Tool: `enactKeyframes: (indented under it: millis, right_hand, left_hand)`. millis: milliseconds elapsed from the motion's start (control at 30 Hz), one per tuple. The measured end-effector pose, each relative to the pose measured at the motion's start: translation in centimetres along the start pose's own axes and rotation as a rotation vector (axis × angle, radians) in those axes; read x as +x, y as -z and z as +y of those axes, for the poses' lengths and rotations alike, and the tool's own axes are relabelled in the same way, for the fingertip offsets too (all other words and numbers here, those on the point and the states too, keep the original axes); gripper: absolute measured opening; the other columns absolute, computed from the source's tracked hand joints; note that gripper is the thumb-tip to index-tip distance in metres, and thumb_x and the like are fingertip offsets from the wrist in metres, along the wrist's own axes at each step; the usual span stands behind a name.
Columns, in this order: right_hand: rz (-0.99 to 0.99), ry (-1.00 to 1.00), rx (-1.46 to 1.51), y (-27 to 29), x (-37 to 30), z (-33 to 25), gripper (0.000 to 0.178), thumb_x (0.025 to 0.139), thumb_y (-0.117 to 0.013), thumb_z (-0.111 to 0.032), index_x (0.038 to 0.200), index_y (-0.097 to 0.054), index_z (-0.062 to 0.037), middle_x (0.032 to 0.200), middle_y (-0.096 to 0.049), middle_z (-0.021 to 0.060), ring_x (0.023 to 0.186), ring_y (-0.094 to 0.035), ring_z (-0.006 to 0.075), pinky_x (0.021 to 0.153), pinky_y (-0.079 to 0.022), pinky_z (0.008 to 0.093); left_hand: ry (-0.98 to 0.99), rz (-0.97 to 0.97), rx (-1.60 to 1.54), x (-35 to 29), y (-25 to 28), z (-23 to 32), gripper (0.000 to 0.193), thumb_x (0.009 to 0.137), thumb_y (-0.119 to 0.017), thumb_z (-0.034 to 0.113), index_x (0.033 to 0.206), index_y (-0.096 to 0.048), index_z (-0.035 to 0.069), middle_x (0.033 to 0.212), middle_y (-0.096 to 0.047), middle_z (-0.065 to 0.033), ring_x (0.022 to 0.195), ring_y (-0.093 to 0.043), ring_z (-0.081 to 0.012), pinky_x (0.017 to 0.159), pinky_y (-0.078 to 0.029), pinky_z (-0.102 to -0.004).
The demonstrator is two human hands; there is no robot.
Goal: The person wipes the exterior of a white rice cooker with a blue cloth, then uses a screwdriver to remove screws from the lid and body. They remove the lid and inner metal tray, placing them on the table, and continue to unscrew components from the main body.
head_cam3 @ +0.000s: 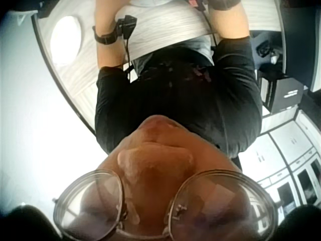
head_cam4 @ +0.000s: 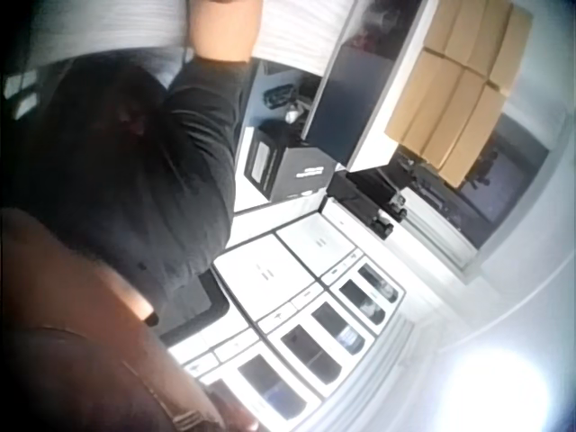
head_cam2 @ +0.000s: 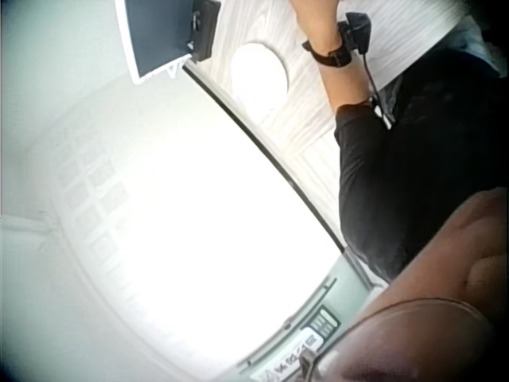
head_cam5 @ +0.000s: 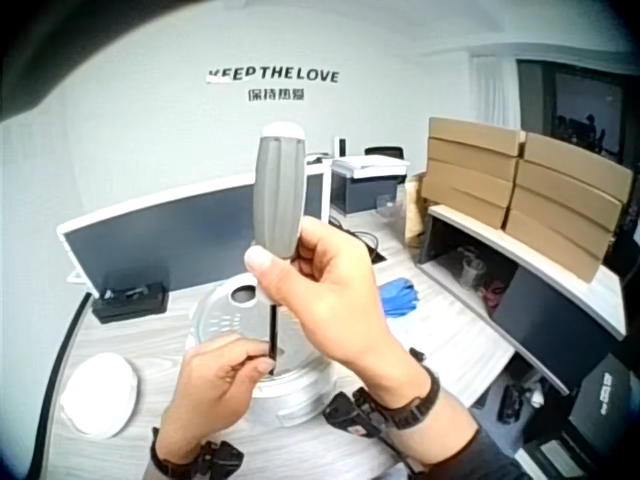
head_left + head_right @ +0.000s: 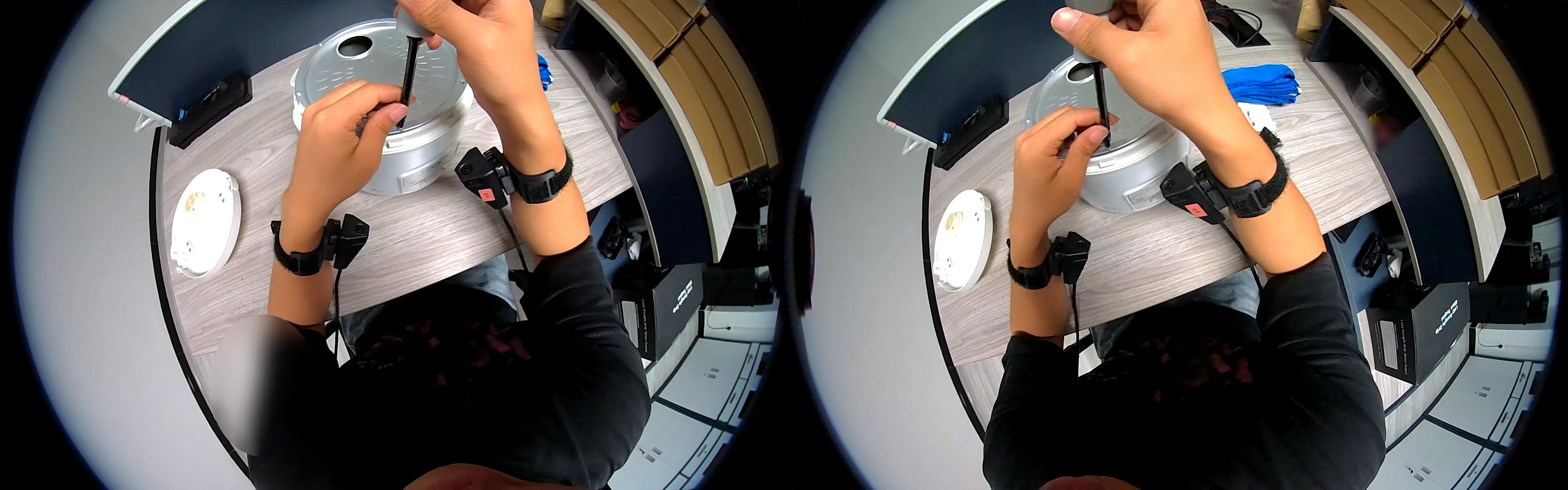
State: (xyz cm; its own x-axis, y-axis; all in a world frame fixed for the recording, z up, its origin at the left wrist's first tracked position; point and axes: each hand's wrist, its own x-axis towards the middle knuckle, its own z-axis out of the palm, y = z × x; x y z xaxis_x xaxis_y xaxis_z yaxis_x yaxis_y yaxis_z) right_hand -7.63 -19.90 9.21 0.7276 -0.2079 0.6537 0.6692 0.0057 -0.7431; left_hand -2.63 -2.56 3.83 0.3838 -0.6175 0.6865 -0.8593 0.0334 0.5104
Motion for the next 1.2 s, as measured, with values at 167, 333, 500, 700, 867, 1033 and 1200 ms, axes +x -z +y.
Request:
enactKeyframes:
  millis: [167, 333, 500, 700, 867, 1033, 1200]
  right_hand:
    - [-0.029, -0.036, -0.089, -1.0, -0.2, -1.2, 0.018, 0.092, -0.072, -0.008, 0.104, -0.065, 0.0039, 0.086, -0.065, 0.0003, 0.075, -0.058, 0.0029, 0.065, -0.047, 0.018]
    - [-0.163, -0.035, -0.122, -0.4, -0.1, -1.5, 0.024, 0.09, -0.074, -0.009, 0.108, -0.066, 0.0048, 0.091, -0.066, 0.0013, 0.078, -0.059, 0.0036, 0.068, -0.05, 0.0191]
    - [-0.201, -0.064, -0.023, 0.1, 0.1, -0.7, 0.03, 0.09, -0.074, -0.008, 0.116, -0.066, 0.0053, 0.096, -0.068, 0.0034, 0.084, -0.062, 0.0055, 0.075, -0.051, 0.0208]
    - [-0.391, -0.139, 0.236, 1.6, 0.7, 0.6, 0.041, 0.097, -0.066, -0.014, 0.131, -0.055, 0.0054, 0.106, -0.07, 0.0103, 0.097, -0.065, 0.012, 0.085, -0.053, 0.0261]
    - [-0.428, -0.119, 0.424, 1.8, 0.4, 2.1, 0.042, 0.101, -0.061, -0.02, 0.134, -0.046, 0.0028, 0.112, -0.069, 0.0155, 0.103, -0.066, 0.0185, 0.091, -0.053, 0.0309]
    - [-0.41, -0.066, 0.409, 1.9, 0.2, 2.7, 0.036, 0.101, -0.061, -0.02, 0.127, -0.048, 0.002, 0.113, -0.068, 0.0156, 0.105, -0.066, 0.0177, 0.092, -0.053, 0.0311]
    - [-0.262, -0.047, 0.199, 1.3, -0.6, 2.4, 0.027, 0.1, -0.062, -0.016, 0.118, -0.055, 0.0027, 0.104, -0.069, 0.0093, 0.096, -0.063, 0.0116, 0.088, -0.052, 0.0273]
  left_hand:
    - [0.024, -0.005, -0.018, 0.0, 0.1, 0.1, 0.007, 0.088, -0.068, 0.005, 0.093, -0.07, 0.0, 0.079, -0.068, -0.0085, 0.066, -0.063, -0.0188, 0.06, -0.049, -0.0287]
    - [0.037, -0.018, -0.056, -0.1, 0.2, -0.1, 0.005, 0.088, -0.068, 0.005, 0.091, -0.068, 0.001, 0.079, -0.068, -0.0087, 0.068, -0.064, -0.0188, 0.062, -0.05, -0.0286]
    - [0.06, -0.02, -0.072, -0.1, 0.2, -0.1, 0.006, 0.088, -0.069, 0.006, 0.09, -0.066, 0.001, 0.078, -0.067, -0.0085, 0.068, -0.064, -0.0188, 0.063, -0.049, -0.029]
    - [0.086, -0.058, -0.039, 0.0, 0.5, -0.1, 0.009, 0.089, -0.07, 0.009, 0.092, -0.068, 0.001, 0.077, -0.068, -0.0075, 0.069, -0.061, -0.0167, 0.063, -0.047, -0.0293]
    - [0.162, -0.024, -0.243, 0.3, 0.0, 0.5, 0.014, 0.091, -0.068, 0.01, 0.102, -0.071, 0.001, 0.082, -0.073, -0.0069, 0.066, -0.061, -0.0137, 0.062, -0.048, -0.0265]
    - [0.114, 0.009, -0.218, 0.0, -0.5, -0.3, 0.011, 0.092, -0.067, 0.009, 0.098, -0.071, 0.001, 0.08, -0.074, -0.0073, 0.064, -0.065, -0.0115, 0.058, -0.048, -0.0244]
    - [0.117, 0.102, -0.248, 0.1, -1.1, -0.2, 0.007, 0.087, -0.073, 0.008, 0.086, -0.07, 0.002, 0.07, -0.072, -0.0052, 0.058, -0.064, -0.0114, 0.054, -0.046, -0.024]
